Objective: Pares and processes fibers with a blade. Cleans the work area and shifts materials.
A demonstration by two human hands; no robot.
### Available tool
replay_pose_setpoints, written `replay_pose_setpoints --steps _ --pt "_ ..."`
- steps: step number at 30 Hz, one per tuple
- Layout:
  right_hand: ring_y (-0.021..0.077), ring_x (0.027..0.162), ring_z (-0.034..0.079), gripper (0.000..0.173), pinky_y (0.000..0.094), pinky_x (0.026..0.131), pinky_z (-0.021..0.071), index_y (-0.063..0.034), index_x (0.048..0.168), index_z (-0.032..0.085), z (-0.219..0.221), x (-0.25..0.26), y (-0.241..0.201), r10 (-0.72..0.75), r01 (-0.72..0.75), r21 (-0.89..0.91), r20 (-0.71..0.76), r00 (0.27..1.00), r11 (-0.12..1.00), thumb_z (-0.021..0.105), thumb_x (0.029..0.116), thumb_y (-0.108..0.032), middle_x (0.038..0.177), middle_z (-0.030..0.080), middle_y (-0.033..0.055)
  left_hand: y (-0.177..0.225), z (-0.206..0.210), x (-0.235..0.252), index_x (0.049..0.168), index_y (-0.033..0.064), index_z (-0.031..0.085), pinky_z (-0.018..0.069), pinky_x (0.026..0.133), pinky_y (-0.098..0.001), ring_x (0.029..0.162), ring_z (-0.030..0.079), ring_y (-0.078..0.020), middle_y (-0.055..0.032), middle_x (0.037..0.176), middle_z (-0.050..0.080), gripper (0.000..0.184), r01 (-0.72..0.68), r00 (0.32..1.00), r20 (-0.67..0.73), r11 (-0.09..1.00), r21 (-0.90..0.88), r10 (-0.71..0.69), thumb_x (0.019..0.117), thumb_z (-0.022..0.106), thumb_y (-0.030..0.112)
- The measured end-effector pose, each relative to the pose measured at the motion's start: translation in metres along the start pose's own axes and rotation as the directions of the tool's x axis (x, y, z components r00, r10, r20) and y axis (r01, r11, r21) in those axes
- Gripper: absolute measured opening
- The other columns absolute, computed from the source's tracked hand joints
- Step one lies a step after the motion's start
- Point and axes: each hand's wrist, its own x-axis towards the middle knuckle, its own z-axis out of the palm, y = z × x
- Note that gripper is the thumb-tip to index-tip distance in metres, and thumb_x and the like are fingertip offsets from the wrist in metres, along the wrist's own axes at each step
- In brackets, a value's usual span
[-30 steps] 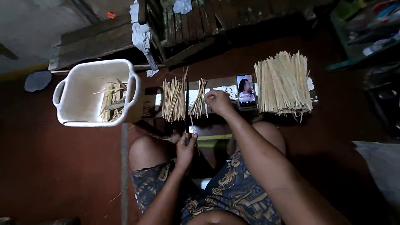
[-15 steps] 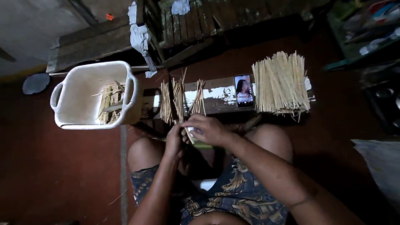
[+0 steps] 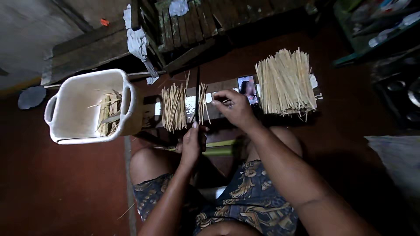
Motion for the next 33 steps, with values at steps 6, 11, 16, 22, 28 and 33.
replay_pose_setpoints --steps 6,11,16,22,28,33 --pt "0.0101 0.086 0.073 0.015 0.0299 0.076 0.0656 -0.0080 0.108 0.070 0.002 0.008 0.017 0.083 -0.080 0.049 -0.065 0.994 0.996 0.074 0.0943 -0.013 0.102 0.074 0.0010 0.004 0.010 -0.004 0.112 0.0018 0.069 0.0430 0.043 -0.0288 0.047 0.045 -0.0142 -0.0048 0.062 0.051 0.054 -0.202 0.978 0.080 0.975 0.097 0.195 0.1128 0.030 0.039" --pt "0.0081 0.084 0.072 0.015 0.0297 0.077 0.0645 -0.0103 0.106 0.070 0.005 0.010 0.017 0.120 -0.120 0.013 -0.057 0.991 0.993 0.075 0.0942 -0.018 0.101 0.075 -0.0015 0.007 0.015 -0.005 0.110 0.0036 0.070 0.0424 0.044 -0.0291 0.048 0.045 -0.0141 -0.0041 0.062 0.050 0.051 -0.255 0.964 0.118 0.955 0.153 0.238 0.1125 0.033 0.040" --pt "0.0066 0.084 0.072 0.015 0.0281 0.077 0.0644 -0.0119 0.107 0.071 0.003 0.009 0.012 0.140 -0.139 0.007 -0.038 0.990 0.990 0.076 0.0939 -0.018 0.099 0.074 -0.0032 0.010 0.018 -0.005 0.110 0.0037 0.070 0.0424 0.045 -0.0287 0.049 0.045 -0.0138 -0.0038 0.063 0.050 0.049 -0.297 0.952 0.125 0.940 0.169 0.278 0.1125 0.035 0.038" --pt "0.0079 0.082 0.071 0.014 0.0299 0.076 0.0637 -0.0117 0.105 0.071 0.003 0.008 0.017 0.116 -0.116 0.021 -0.024 0.993 0.993 0.075 0.0945 -0.020 0.099 0.074 -0.0024 0.007 0.017 0.000 0.109 0.0042 0.071 0.0430 0.045 -0.0300 0.049 0.046 -0.0151 -0.0051 0.063 0.051 0.050 -0.260 0.963 0.129 0.942 0.212 0.236 0.1127 0.033 0.038" --pt "0.0073 0.081 0.072 0.015 0.0297 0.075 0.0639 -0.0118 0.106 0.071 0.002 0.008 0.015 0.111 -0.111 0.005 -0.024 0.994 0.994 0.075 0.0948 -0.021 0.099 0.075 -0.0029 0.008 0.017 -0.001 0.109 0.0047 0.070 0.0414 0.044 -0.0296 0.048 0.045 -0.0148 -0.0046 0.062 0.050 0.050 -0.246 0.967 0.115 0.948 0.203 0.226 0.1126 0.034 0.038" --pt "0.0070 0.084 0.073 0.014 0.0298 0.077 0.0645 -0.0117 0.106 0.071 0.002 0.008 0.014 0.100 -0.100 -0.007 -0.017 0.995 0.995 0.075 0.0949 -0.020 0.101 0.075 -0.0034 0.009 0.016 -0.001 0.109 0.0053 0.070 0.0415 0.044 -0.0294 0.048 0.045 -0.0142 -0.0042 0.062 0.050 0.049 -0.244 0.968 0.114 0.949 0.201 0.224 0.1126 0.034 0.038"
